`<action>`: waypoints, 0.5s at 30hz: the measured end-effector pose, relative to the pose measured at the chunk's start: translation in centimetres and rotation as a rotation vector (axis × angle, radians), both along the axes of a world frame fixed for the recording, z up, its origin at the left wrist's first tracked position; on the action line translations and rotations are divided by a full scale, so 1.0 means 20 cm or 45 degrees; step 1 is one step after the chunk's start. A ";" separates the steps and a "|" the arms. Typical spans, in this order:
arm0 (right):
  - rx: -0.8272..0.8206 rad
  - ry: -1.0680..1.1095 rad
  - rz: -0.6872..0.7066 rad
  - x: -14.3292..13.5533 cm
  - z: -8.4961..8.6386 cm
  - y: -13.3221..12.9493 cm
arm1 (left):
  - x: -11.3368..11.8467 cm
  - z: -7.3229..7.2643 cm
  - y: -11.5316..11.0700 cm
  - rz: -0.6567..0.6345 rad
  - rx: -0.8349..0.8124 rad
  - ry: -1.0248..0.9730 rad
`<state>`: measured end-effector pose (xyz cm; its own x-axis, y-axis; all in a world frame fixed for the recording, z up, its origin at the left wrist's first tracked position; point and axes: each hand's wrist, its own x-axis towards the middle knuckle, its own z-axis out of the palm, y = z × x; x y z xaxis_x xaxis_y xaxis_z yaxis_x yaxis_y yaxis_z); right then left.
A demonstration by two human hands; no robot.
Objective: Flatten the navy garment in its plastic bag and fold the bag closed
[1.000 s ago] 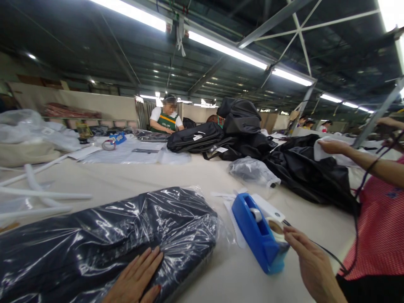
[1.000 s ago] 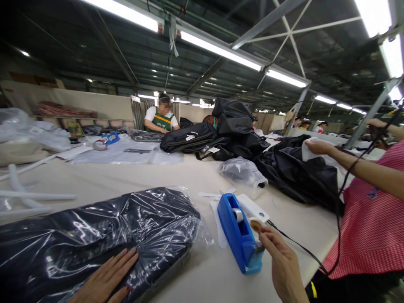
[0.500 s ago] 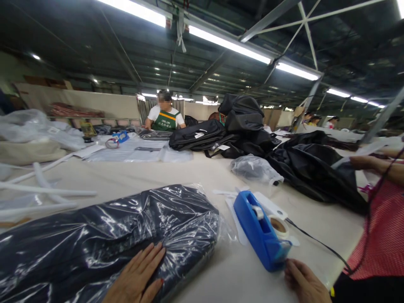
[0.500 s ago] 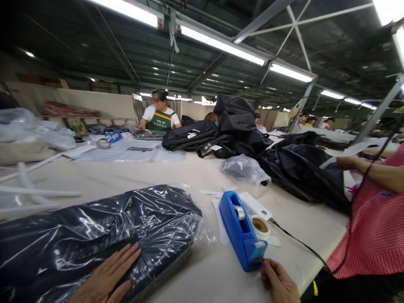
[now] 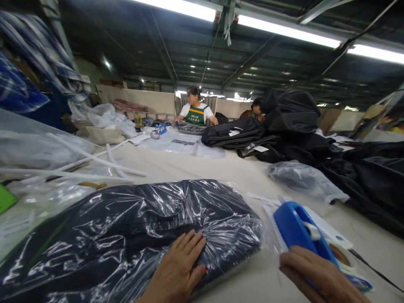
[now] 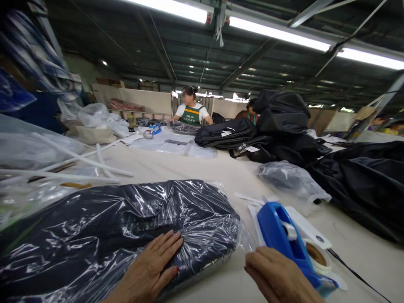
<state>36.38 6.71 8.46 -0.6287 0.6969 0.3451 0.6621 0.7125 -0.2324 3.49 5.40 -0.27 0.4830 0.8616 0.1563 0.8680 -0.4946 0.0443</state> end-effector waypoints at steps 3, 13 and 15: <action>-0.222 -0.271 0.207 -0.22 0.15 0.20 | 0.01 0.00 0.00 0.012 -0.038 -0.060; -0.303 -0.927 0.329 -0.52 0.16 0.58 | -0.01 -0.04 0.02 -0.054 0.048 -0.105; -0.306 -0.955 0.317 -0.55 0.16 0.60 | -0.01 -0.07 0.02 -0.074 0.098 -0.131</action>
<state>25.45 18.76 11.68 -0.7786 0.5079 -0.3686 0.5311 0.8462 0.0441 3.23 5.89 -1.59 0.5098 0.8162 0.2720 0.8306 -0.5493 0.0915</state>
